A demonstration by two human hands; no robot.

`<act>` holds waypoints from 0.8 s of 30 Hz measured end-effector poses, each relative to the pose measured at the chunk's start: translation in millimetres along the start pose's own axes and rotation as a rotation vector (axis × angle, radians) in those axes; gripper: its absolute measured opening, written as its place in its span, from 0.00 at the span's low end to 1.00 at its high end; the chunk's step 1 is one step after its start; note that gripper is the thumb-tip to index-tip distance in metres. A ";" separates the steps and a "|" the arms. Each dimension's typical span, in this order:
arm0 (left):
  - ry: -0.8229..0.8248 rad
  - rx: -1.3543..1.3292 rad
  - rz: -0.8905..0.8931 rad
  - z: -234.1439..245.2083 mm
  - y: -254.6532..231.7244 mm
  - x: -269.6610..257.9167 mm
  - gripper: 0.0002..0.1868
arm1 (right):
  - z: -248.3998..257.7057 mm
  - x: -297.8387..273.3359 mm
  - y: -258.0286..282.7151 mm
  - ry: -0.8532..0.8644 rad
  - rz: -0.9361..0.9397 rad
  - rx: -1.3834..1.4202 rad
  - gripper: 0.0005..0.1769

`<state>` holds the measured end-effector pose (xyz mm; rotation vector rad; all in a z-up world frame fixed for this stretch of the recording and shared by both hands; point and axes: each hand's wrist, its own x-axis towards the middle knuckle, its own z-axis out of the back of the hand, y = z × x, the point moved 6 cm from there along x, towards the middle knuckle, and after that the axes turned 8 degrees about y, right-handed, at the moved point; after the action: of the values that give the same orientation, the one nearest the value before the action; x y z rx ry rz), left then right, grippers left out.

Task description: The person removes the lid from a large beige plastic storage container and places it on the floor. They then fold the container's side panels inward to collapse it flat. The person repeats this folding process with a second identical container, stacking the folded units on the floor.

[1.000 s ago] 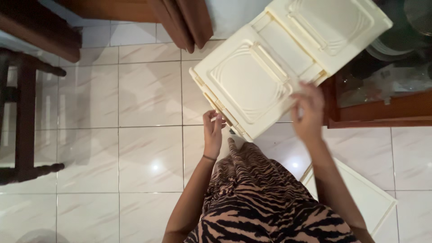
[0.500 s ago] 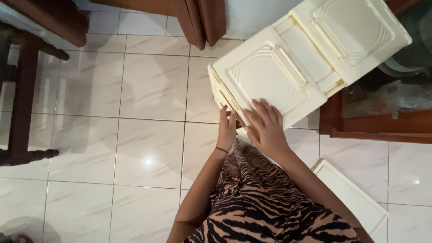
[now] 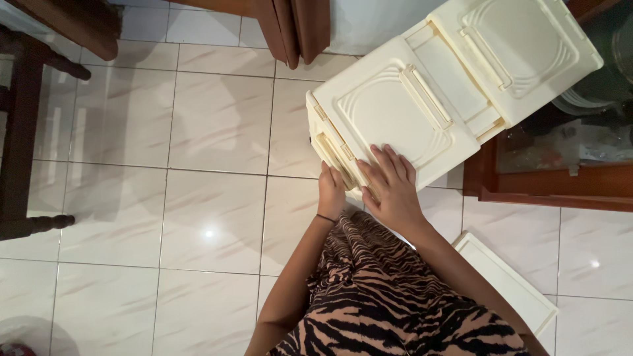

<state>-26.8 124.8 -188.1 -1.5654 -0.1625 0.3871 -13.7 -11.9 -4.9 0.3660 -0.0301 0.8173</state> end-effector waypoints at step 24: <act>-0.042 -0.018 -0.208 -21.7 -54.5 -40.0 0.39 | 11.7 -21.3 -50.0 -0.143 0.029 0.271 0.23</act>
<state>-49.1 93.0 -128.7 -1.5414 -0.3589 0.2554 8.9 -62.0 -12.9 0.6810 -0.0585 0.8246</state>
